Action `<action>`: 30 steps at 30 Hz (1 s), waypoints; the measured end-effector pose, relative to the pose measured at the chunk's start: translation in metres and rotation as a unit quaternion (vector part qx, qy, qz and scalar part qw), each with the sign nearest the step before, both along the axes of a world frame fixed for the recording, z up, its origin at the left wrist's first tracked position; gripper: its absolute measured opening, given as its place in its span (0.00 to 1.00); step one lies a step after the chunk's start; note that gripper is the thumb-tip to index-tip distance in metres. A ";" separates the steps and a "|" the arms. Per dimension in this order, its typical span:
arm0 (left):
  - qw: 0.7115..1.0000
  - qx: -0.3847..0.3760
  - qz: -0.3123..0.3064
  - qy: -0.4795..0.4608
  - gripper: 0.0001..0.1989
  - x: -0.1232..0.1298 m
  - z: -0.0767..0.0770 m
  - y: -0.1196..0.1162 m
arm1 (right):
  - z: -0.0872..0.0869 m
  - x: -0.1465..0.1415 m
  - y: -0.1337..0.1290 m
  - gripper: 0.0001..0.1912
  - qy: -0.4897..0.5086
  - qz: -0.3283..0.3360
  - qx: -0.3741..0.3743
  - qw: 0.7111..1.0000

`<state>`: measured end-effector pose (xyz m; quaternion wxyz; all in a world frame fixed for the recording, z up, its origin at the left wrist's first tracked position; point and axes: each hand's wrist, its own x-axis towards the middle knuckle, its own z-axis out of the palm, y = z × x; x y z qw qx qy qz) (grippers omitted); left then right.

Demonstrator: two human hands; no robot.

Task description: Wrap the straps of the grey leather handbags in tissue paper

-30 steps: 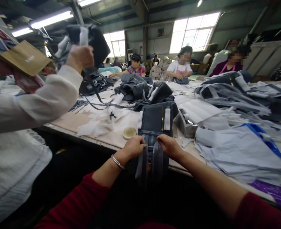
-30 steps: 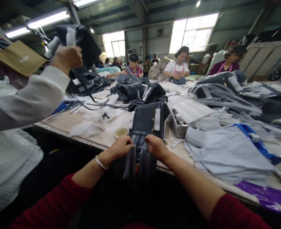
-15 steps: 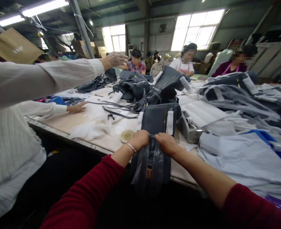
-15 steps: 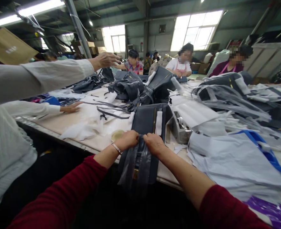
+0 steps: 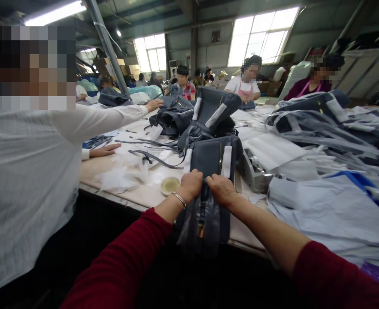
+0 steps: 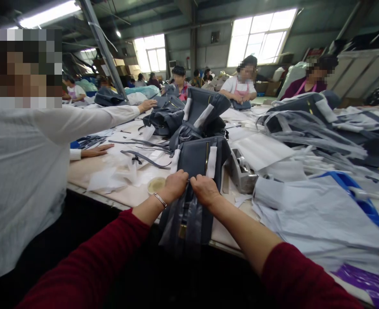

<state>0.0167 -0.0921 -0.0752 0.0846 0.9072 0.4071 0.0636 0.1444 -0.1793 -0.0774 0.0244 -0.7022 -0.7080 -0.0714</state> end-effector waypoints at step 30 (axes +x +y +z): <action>0.947 -0.155 0.218 -0.180 0.38 -0.062 -0.032 -0.063 | -0.051 -0.008 -0.075 0.33 0.544 -0.310 0.158 0.764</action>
